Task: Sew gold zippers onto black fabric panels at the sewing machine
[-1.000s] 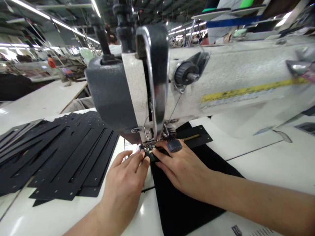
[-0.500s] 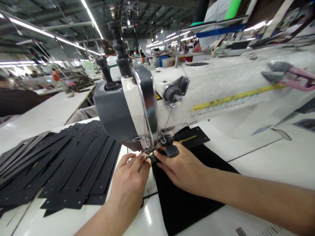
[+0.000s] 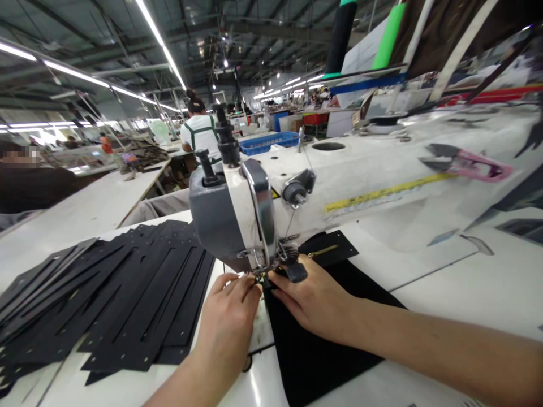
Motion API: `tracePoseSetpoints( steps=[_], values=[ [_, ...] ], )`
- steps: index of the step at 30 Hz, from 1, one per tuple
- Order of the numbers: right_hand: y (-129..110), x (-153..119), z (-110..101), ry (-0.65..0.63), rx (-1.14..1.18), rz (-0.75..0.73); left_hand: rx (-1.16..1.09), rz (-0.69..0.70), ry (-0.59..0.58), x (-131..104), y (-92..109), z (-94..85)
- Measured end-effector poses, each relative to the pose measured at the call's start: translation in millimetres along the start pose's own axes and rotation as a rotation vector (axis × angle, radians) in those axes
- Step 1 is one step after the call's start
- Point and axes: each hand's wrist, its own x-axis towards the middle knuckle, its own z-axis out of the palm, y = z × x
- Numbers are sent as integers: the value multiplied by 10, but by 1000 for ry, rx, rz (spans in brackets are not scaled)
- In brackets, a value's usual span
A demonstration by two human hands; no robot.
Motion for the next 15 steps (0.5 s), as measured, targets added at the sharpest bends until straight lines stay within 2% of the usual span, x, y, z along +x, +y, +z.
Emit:
tracePoseSetpoints(
  steps=[6, 9, 11, 12, 15],
  values=[
    [109, -11, -74, -55, -5, 0, -33, -33, 3, 4, -24, -23],
    [145, -175, -200, -54, -171, 89, -67, -70, -65, -23, -1, -133],
    [67, -372, -309, -37, -300, 112, -97, -94, -74, -76, 57, -247],
    [-4, -486, -363, -38, -346, 76, -117, -102, -57, -112, 96, -309],
    [-273, -803, -488, -53, -372, -151, -173, -84, -59, -235, 217, -486]
  ],
)
